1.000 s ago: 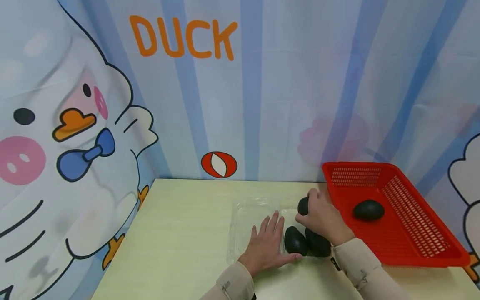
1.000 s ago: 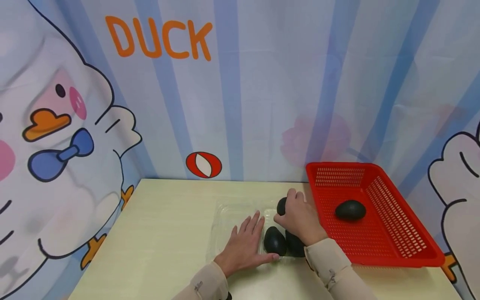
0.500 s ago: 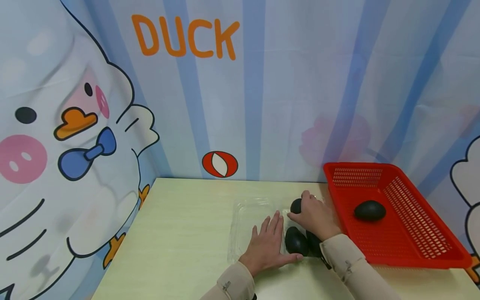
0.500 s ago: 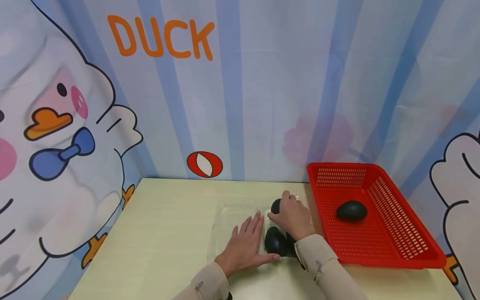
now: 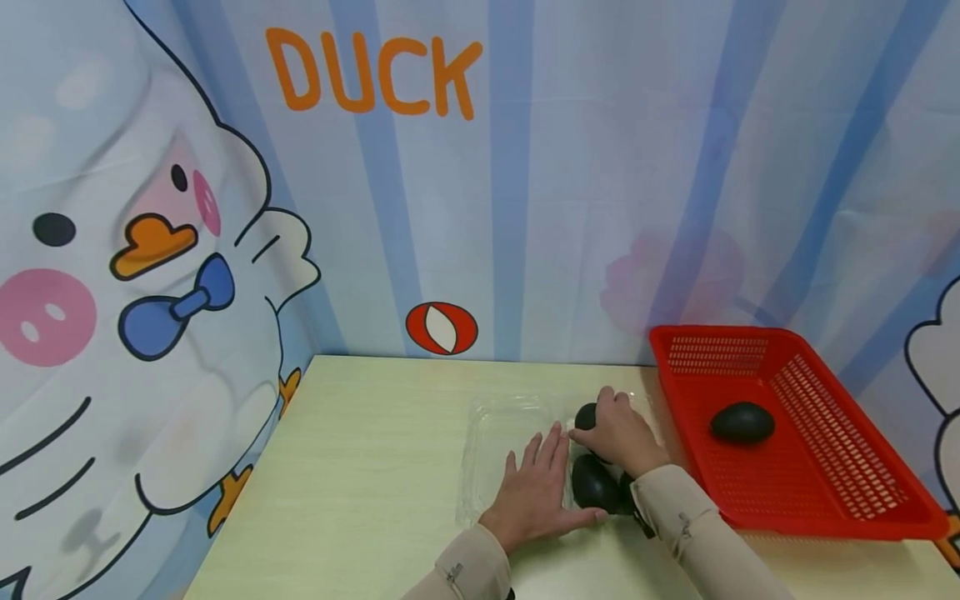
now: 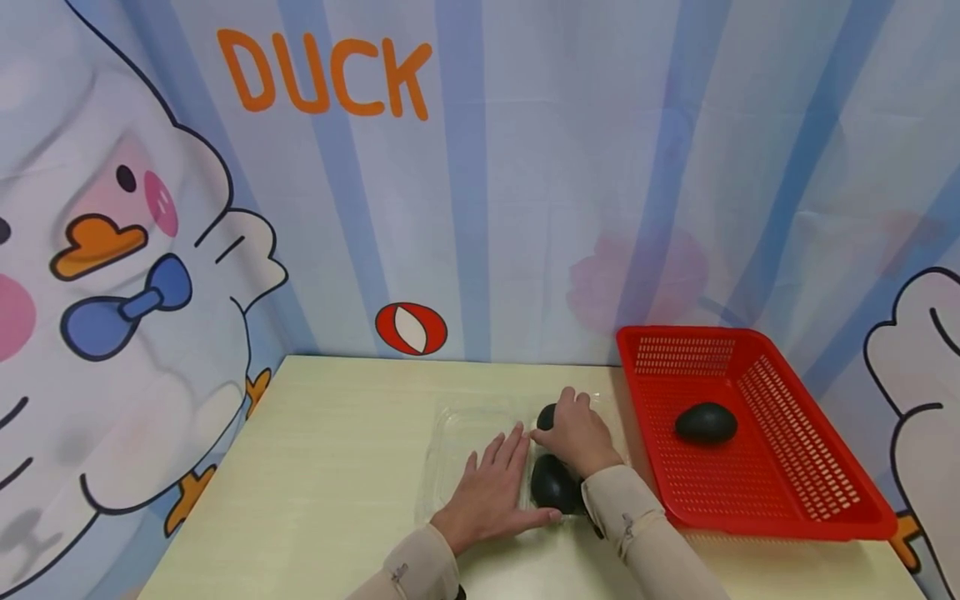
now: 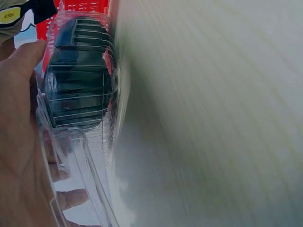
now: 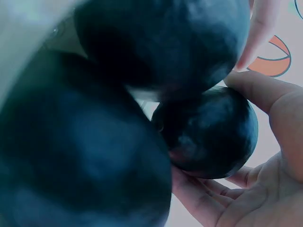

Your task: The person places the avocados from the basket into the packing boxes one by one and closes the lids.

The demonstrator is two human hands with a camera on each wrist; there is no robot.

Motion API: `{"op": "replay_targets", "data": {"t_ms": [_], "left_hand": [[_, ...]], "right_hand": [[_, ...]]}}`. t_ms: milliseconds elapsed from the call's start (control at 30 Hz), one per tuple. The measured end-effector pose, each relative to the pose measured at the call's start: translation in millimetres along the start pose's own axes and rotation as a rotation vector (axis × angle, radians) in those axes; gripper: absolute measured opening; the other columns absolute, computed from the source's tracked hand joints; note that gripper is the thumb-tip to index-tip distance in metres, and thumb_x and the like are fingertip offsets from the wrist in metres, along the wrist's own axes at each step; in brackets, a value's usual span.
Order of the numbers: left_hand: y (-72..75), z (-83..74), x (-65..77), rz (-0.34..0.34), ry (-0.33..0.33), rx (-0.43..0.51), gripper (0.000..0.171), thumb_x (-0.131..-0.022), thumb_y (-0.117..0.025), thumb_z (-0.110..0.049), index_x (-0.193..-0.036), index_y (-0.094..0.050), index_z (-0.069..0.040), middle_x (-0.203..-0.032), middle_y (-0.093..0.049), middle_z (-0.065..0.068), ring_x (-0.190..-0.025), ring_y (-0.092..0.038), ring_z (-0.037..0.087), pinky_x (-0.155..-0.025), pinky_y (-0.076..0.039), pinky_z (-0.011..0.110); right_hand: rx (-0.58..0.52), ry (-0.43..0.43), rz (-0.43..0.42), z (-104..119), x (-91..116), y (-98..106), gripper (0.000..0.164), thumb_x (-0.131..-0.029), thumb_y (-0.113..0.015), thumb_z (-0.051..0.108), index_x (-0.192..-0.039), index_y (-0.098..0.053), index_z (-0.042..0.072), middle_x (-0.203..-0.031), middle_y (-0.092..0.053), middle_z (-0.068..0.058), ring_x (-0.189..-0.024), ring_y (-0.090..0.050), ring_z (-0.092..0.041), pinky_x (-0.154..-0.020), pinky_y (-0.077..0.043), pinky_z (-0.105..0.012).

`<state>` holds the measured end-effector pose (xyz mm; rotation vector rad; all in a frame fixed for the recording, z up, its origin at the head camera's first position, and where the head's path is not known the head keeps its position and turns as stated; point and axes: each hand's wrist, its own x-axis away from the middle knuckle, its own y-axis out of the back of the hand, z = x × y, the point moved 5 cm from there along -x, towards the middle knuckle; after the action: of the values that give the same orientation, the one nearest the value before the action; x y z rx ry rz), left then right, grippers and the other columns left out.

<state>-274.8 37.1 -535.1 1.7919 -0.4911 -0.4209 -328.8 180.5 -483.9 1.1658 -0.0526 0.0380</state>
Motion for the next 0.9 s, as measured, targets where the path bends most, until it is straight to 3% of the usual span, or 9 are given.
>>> {"op": "replay_targets", "data": {"t_ms": [267, 900], "left_hand": [[-0.7, 0.0, -0.1, 0.0, 0.002, -0.01, 0.118, -0.08, -0.038, -0.093, -0.165, -0.008, -0.017, -0.172, -0.009, 0.001, -0.153, -0.026, 0.03, -0.109, -0.036, 0.066], [-0.3, -0.6, 0.2, -0.003, 0.004, -0.007, 0.118, -0.08, -0.039, -0.093, -0.165, -0.012, -0.016, -0.172, -0.009, 0.001, -0.153, -0.027, 0.03, -0.109, -0.036, 0.066]], "right_hand": [[0.069, 0.011, -0.002, 3, -3, 1, 0.07, -0.085, -0.08, 0.041, -0.124, -0.049, -0.008, -0.114, -0.064, -0.027, -0.088, -0.067, -0.034, -0.083, -0.057, -0.055], [0.032, 0.027, 0.13, 3, -4, -10, 0.069, -0.095, -0.069, 0.032, -0.136, -0.042, -0.017, -0.126, -0.056, -0.035, -0.106, -0.062, -0.041, -0.1, -0.048, -0.059]]}}
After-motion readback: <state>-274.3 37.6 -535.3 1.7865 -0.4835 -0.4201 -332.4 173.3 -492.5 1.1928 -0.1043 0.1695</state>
